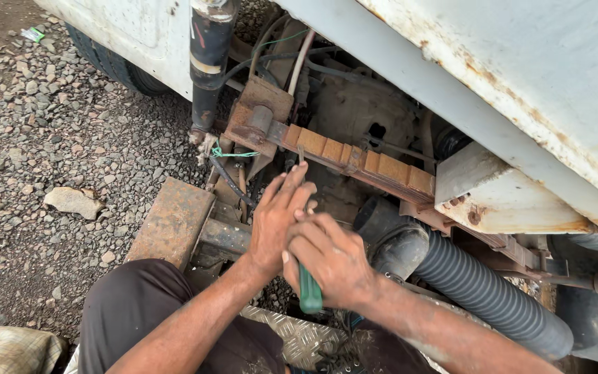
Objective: The person uses a screwdriver to pry and adjust a rusty metal bracket attached to the underside of a vehicle. The hands repeatedly insert the tool into gaps and apply leverage to shift the bracket.
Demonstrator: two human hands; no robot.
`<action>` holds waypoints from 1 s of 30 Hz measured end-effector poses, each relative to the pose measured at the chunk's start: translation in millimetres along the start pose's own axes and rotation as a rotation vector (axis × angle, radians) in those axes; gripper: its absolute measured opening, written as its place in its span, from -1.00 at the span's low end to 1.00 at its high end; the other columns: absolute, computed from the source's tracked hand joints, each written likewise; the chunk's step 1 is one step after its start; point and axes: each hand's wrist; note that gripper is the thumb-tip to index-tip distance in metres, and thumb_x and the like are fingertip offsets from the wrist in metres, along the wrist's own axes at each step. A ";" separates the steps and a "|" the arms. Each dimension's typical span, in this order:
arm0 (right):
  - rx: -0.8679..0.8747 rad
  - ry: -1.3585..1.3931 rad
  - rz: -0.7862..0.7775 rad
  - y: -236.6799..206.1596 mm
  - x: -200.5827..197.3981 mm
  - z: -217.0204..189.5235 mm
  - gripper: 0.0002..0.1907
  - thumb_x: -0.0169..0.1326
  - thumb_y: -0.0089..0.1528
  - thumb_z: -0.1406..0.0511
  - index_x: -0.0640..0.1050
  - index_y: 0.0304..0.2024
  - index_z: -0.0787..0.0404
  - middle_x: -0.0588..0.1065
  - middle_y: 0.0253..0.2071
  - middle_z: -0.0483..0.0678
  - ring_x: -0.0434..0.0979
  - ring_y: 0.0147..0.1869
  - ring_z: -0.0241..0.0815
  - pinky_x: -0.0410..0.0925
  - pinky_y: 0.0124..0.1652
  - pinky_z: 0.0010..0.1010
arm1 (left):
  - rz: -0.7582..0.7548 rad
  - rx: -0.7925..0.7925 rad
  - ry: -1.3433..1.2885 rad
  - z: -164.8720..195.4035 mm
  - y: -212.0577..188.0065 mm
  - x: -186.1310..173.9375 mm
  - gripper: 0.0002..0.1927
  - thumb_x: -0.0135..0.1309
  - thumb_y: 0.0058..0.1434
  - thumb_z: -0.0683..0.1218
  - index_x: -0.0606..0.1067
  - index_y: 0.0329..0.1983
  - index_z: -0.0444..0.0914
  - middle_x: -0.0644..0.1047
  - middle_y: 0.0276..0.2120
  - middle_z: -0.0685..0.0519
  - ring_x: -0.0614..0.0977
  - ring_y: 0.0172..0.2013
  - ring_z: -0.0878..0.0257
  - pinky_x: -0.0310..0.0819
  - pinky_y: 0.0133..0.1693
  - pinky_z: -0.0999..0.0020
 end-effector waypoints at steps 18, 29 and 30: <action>0.005 0.022 -0.015 5.0 -2.5 5.5 -0.87 0.21 0.11 0.38 0.52 -0.36 0.30 0.52 -0.25 0.06 0.58 -0.10 0.04 0.55 -0.23 -0.29 | 0.054 0.022 0.046 -1.2 0.7 7.9 -0.70 -0.02 0.39 -0.14 0.45 0.10 -0.41 0.40 0.29 -0.38 0.48 0.27 -0.25 0.31 0.32 -0.11; 0.022 -0.004 -0.064 4.8 2.2 20.4 -0.88 0.18 0.09 0.40 0.49 -0.36 0.29 0.52 -0.21 0.07 0.56 -0.07 0.04 0.58 -0.19 -0.27 | -0.016 0.036 0.127 -15.3 14.5 13.8 -0.67 -0.03 0.37 -0.13 0.44 0.14 -0.37 0.36 0.35 -0.32 0.48 0.32 -0.15 0.25 0.36 -0.11; 0.027 -0.008 -0.064 6.3 2.7 22.7 -0.87 0.17 0.09 0.41 0.49 -0.35 0.30 0.52 -0.20 0.07 0.56 -0.06 0.04 0.58 -0.19 -0.28 | -0.033 0.020 0.115 -16.9 17.0 14.7 -0.67 -0.03 0.37 -0.13 0.44 0.14 -0.37 0.36 0.35 -0.30 0.47 0.31 -0.15 0.24 0.36 -0.11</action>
Point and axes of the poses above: each hand's wrist, its own y-axis towards the middle knuckle, its own x-axis out of the palm, z = x × y
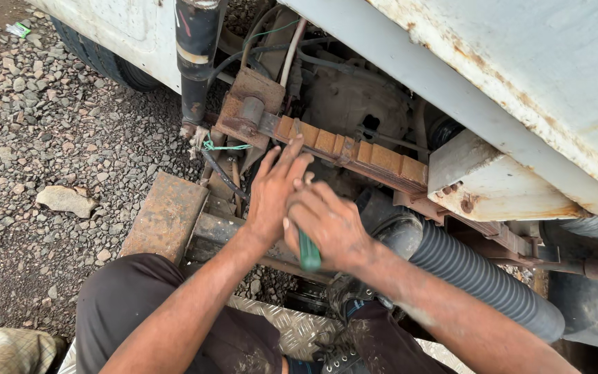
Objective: The person uses a screwdriver to pry and adjust a rusty metal bracket attached to the underside of a vehicle. The hands repeatedly insert the tool into gaps and apply leverage to shift the bracket.
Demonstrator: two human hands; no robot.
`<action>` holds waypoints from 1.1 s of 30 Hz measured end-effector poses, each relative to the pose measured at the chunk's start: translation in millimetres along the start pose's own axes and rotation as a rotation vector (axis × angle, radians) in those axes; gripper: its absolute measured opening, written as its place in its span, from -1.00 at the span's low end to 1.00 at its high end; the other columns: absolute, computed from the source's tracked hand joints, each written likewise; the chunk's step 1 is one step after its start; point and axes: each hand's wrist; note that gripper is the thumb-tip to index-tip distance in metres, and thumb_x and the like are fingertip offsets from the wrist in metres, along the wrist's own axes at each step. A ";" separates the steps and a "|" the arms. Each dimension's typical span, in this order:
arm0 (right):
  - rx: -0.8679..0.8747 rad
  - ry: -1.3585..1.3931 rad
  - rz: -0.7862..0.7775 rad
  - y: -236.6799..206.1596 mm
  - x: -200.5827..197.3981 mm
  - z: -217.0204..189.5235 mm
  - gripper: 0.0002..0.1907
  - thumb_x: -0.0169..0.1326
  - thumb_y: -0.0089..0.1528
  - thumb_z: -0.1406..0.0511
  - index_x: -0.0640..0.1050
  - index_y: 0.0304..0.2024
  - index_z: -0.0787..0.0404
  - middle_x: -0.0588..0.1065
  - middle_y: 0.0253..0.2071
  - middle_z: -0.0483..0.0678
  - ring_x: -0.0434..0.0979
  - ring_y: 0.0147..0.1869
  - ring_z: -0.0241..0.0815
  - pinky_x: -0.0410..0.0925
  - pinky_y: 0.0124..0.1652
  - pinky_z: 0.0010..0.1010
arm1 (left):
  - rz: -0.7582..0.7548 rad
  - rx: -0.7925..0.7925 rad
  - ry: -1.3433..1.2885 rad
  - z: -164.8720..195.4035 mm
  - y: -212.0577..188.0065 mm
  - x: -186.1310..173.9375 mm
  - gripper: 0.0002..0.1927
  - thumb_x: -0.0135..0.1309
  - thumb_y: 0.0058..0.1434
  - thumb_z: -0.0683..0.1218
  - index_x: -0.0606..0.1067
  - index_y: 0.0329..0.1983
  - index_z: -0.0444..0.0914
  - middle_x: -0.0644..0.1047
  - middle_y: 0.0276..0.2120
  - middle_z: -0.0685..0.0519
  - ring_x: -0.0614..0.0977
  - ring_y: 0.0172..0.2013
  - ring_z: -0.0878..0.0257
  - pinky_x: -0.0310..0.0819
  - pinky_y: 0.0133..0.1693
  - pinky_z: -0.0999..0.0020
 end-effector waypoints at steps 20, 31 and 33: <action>-0.051 0.040 0.040 -15.8 -8.1 -11.7 -0.89 0.15 0.12 0.40 0.47 -0.35 0.27 0.50 -0.22 0.03 0.56 -0.08 -0.02 0.59 -0.18 -0.31 | 0.078 0.052 0.003 10.4 -14.2 -0.7 -0.77 0.11 0.35 -0.12 0.47 0.01 -0.33 0.43 0.28 -0.28 0.51 0.27 -0.14 0.35 0.31 -0.06; -0.038 -0.034 -0.016 -20.9 -19.6 -17.0 -0.82 0.21 0.06 0.33 0.47 -0.36 0.24 0.50 -0.19 -0.02 0.52 -0.04 -0.04 0.56 -0.12 -0.27 | 0.057 0.081 -0.053 19.2 -14.7 -4.1 -0.75 0.14 0.30 -0.15 0.48 -0.01 -0.34 0.46 0.24 -0.28 0.54 0.24 -0.14 0.34 0.33 -0.05; -0.053 -0.053 0.038 -20.5 -21.0 -15.9 -0.81 0.21 0.08 0.34 0.46 -0.33 0.21 0.48 -0.16 -0.05 0.54 0.06 -0.06 0.58 -0.01 -0.26 | 0.041 0.103 -0.069 18.3 -11.9 -3.0 -0.74 0.14 0.27 -0.16 0.49 -0.01 -0.35 0.45 0.25 -0.30 0.52 0.24 -0.17 0.33 0.32 -0.05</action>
Point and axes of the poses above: each hand's wrist, its own y-axis towards the middle knuckle, its own x-axis out of the palm, z = x × y
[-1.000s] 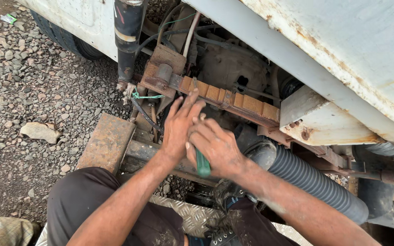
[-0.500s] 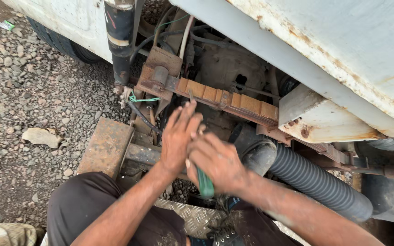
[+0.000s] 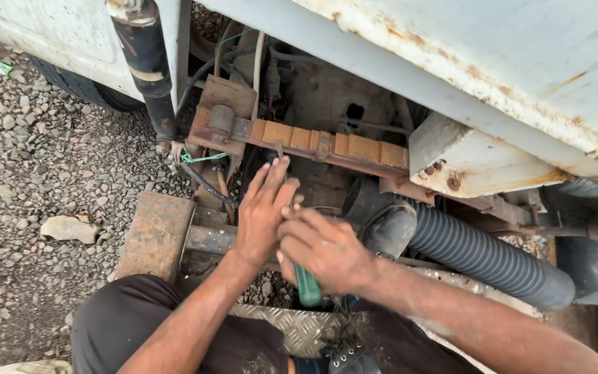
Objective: The person uses a screwdriver to pry and adjust a rusty metal bracket attached to the underside of a vehicle. The hands repeatedly insert the tool into gaps and apply leverage to shift the bracket.
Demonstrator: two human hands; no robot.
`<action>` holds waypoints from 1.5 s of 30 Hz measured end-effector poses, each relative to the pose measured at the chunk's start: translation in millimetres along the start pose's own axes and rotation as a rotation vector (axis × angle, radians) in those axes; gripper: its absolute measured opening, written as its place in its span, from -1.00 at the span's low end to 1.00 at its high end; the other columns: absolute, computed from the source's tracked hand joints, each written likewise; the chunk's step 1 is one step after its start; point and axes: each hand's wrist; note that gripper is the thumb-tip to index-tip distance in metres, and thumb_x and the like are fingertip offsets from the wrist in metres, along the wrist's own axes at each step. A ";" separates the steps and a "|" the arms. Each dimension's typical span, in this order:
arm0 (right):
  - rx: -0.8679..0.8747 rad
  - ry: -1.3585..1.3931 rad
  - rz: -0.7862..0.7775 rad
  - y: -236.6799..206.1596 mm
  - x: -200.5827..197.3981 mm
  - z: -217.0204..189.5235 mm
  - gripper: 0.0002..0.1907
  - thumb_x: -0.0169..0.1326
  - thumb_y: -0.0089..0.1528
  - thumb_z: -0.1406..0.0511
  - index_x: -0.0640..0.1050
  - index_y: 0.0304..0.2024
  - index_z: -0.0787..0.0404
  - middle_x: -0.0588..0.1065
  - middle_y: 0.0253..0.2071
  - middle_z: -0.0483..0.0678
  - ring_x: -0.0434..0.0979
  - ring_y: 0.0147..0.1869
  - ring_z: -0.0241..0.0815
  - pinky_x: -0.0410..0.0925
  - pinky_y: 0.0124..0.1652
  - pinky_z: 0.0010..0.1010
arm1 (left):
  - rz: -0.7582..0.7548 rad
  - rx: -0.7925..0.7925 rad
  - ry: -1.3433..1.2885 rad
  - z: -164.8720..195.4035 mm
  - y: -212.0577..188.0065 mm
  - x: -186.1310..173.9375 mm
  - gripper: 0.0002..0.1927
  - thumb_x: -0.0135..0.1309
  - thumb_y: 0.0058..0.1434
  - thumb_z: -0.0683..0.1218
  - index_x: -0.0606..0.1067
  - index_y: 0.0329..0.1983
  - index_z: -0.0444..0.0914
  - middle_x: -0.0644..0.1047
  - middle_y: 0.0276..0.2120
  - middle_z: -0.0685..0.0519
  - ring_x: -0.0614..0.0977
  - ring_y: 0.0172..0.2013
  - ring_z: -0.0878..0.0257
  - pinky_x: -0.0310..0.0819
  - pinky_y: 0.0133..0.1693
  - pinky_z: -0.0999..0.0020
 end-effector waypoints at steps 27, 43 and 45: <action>0.114 -0.060 -0.020 6.0 27.6 -4.2 -0.79 0.25 0.11 0.26 0.54 -0.37 0.27 0.43 -0.34 0.04 0.48 -0.11 0.05 0.50 -0.38 -0.26 | -0.077 -0.036 -0.096 -14.5 4.3 8.5 -0.77 0.02 0.37 -0.19 0.46 0.05 -0.36 0.47 0.26 -0.26 0.62 0.14 -0.07 0.24 0.39 -0.06; 0.150 -0.015 -0.043 3.6 19.9 -18.0 -0.78 0.26 0.15 0.25 0.54 -0.36 0.26 0.48 -0.29 0.05 0.53 -0.03 0.04 0.55 -0.23 -0.26 | -0.014 -0.048 -0.059 -2.1 -1.5 2.1 -0.77 0.05 0.32 -0.21 0.48 0.02 -0.36 0.51 0.20 -0.22 0.58 0.18 -0.07 0.26 0.34 -0.08; 0.155 0.042 -0.087 0.7 17.0 -23.7 -0.76 0.28 0.18 0.24 0.54 -0.36 0.27 0.48 -0.30 0.06 0.52 -0.09 0.01 0.53 -0.30 -0.28 | -0.011 -0.031 -0.027 4.0 -6.3 -2.1 -0.77 0.06 0.31 -0.21 0.48 0.02 -0.34 0.52 0.20 -0.22 0.59 0.18 -0.07 0.28 0.32 -0.06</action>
Point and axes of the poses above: each hand's wrist, its own y-axis towards the middle knuckle, its own x-axis out of the palm, z = x × y
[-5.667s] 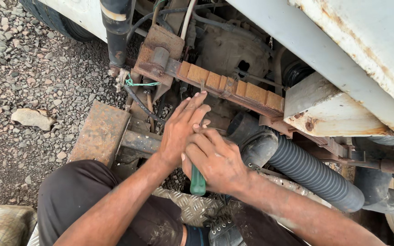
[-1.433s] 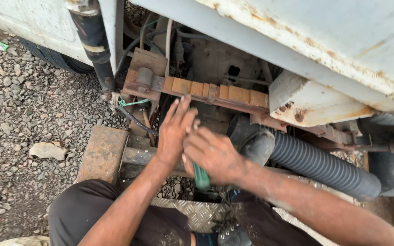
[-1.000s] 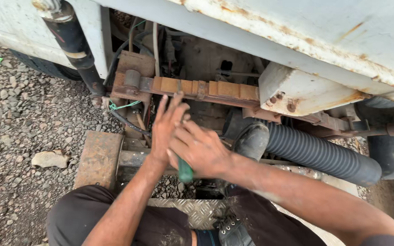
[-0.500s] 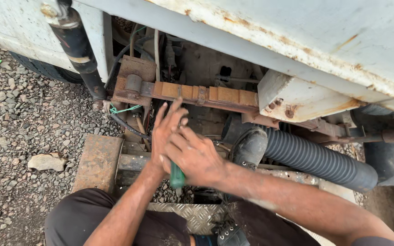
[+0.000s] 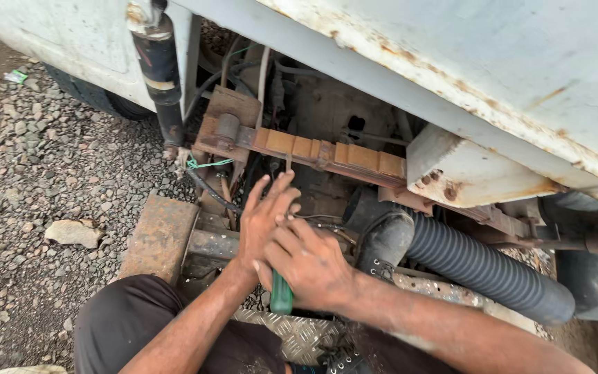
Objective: The person uses a screwdriver to pry and adjust a rusty metal bracket attached to the underside of a vehicle. The hands repeatedly insert the tool into gaps and apply leverage to shift the bracket.
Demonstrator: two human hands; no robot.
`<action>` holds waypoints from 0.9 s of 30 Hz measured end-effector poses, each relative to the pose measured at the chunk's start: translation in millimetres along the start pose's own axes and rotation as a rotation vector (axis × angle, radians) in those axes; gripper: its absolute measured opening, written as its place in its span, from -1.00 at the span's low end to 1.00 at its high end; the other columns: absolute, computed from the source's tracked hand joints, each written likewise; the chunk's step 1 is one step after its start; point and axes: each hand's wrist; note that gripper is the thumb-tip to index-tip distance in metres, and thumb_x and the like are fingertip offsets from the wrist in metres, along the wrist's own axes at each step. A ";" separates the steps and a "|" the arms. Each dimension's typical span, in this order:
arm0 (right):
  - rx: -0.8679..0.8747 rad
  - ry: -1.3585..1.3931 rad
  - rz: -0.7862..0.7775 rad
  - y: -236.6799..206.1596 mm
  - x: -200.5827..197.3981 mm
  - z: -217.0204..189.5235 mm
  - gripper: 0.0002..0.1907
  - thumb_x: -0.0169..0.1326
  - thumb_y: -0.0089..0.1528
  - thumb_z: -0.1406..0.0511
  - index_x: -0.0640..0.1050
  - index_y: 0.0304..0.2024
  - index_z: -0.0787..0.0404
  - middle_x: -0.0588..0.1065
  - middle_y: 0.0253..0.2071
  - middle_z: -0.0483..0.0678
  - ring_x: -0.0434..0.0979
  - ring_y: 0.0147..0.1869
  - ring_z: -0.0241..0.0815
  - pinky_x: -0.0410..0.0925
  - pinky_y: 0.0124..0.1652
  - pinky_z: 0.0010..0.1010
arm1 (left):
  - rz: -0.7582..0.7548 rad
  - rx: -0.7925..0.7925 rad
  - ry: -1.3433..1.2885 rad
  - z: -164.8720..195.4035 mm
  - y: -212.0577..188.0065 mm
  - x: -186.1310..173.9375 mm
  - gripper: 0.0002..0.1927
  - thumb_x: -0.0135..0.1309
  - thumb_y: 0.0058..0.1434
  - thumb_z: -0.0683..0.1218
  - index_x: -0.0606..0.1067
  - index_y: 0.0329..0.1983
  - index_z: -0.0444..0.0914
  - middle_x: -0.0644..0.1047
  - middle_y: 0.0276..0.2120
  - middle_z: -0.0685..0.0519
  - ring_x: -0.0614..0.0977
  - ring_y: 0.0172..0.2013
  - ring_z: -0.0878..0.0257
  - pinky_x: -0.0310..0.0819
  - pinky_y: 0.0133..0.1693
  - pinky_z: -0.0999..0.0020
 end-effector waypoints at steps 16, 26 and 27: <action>-0.045 -0.070 0.050 3.0 10.9 -2.6 -0.70 0.27 0.21 0.20 0.55 -0.32 0.34 0.47 -0.28 0.10 0.53 -0.05 0.07 0.54 -0.23 -0.24 | -0.013 -0.049 -0.083 -0.1 -3.8 -5.3 -0.73 0.05 0.34 -0.19 0.45 0.08 -0.36 0.50 0.23 -0.19 0.61 0.17 -0.01 0.29 0.35 -0.04; -0.010 -0.159 0.098 14.5 17.5 17.7 -0.75 0.22 0.23 0.21 0.54 -0.31 0.28 0.48 -0.25 0.10 0.54 -0.02 0.06 0.58 -0.15 -0.20 | -0.084 -0.043 -0.085 -23.0 15.3 5.4 -0.74 0.02 0.38 -0.16 0.44 0.11 -0.30 0.45 0.29 -0.15 0.54 0.24 -0.05 0.24 0.35 -0.03; -0.013 -0.153 0.090 14.1 16.7 17.0 -0.75 0.21 0.22 0.21 0.54 -0.32 0.28 0.48 -0.25 0.11 0.54 -0.02 0.08 0.58 -0.16 -0.19 | -0.084 -0.054 -0.084 -21.9 14.0 5.1 -0.75 0.02 0.39 -0.15 0.44 0.10 -0.29 0.45 0.30 -0.14 0.54 0.23 -0.04 0.26 0.36 -0.01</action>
Point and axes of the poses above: each hand's wrist, its own y-axis towards the middle knuckle, its own x-axis out of the palm, z = x × y
